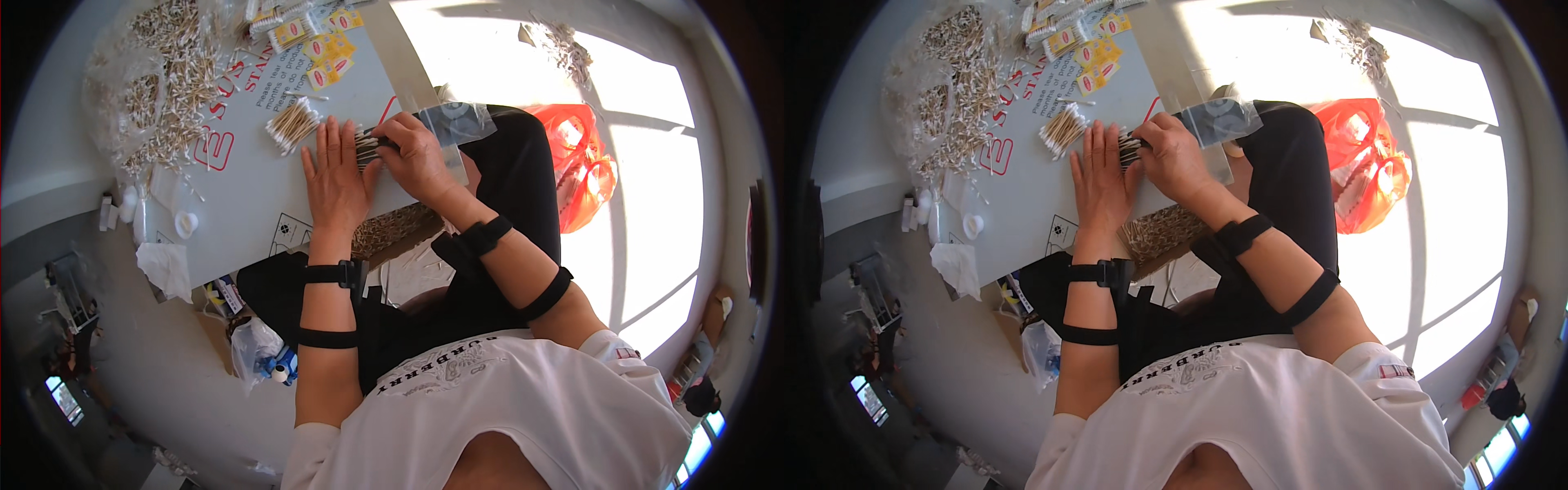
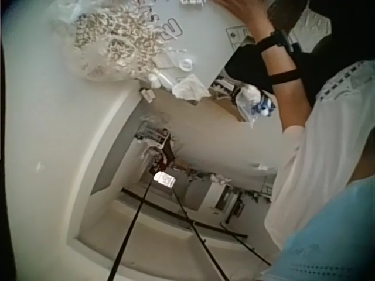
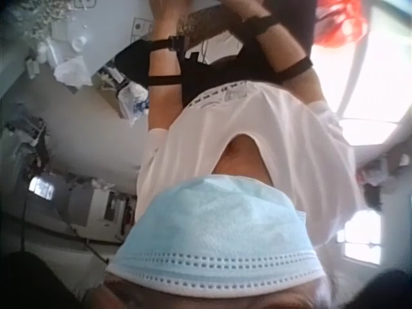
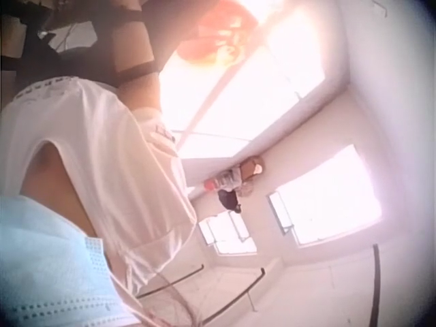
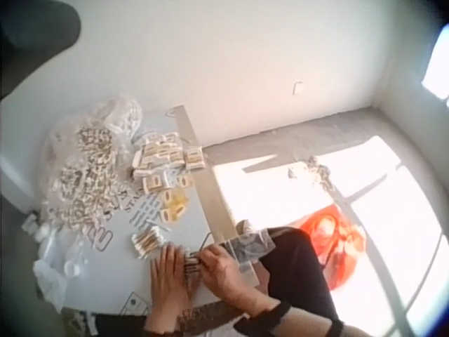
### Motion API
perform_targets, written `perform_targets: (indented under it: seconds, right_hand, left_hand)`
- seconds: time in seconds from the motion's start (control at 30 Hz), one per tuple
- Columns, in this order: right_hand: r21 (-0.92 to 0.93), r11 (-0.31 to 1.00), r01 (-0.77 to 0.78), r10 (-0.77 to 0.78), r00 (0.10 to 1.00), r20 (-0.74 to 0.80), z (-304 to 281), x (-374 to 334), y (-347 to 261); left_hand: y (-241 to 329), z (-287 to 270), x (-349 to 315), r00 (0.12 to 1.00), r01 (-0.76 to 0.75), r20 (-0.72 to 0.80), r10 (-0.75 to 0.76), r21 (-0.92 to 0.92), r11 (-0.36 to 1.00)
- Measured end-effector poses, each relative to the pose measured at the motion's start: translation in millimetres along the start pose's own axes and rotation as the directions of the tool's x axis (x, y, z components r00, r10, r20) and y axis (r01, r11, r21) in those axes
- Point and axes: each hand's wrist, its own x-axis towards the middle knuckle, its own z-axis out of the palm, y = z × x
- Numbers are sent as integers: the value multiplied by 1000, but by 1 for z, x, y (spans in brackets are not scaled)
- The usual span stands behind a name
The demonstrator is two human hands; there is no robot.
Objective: Manually counting and placing cotton swabs into small plastic bags and sealing them.
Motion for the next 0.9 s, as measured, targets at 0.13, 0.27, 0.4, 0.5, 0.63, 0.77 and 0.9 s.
perform_targets:
  seconds: [0.13,0.27,0.4,0.5,0.63,0.77,0.9]
  right_hand:
    - [-24,999,-38,37,999,-18,-9,-24,-10]
    - [-144,980,137,-119,985,129,-13,-33,-10]
    - [-257,945,203,-186,979,89,-6,-22,1]
    - [-268,935,231,-216,973,84,-11,-19,9]
    - [-177,972,154,-148,988,46,-13,-23,2]
    - [170,981,-90,103,992,-73,-8,-25,-4]
    - [486,869,-99,153,986,-72,-5,-16,-4]
  left_hand:
    - [-5,3,-4,1000,20,23,-20,-13,1000]
    - [-11,8,-7,999,37,-13,-37,-46,998]
    - [-2,0,-7,997,14,76,-14,-4,1000]
    - [10,-5,-28,989,-36,143,31,37,999]
    - [15,-9,-35,990,1,139,-2,4,1000]
    - [10,-9,-16,991,-70,115,68,7,998]
    - [0,-4,-11,999,-30,-43,22,-194,981]
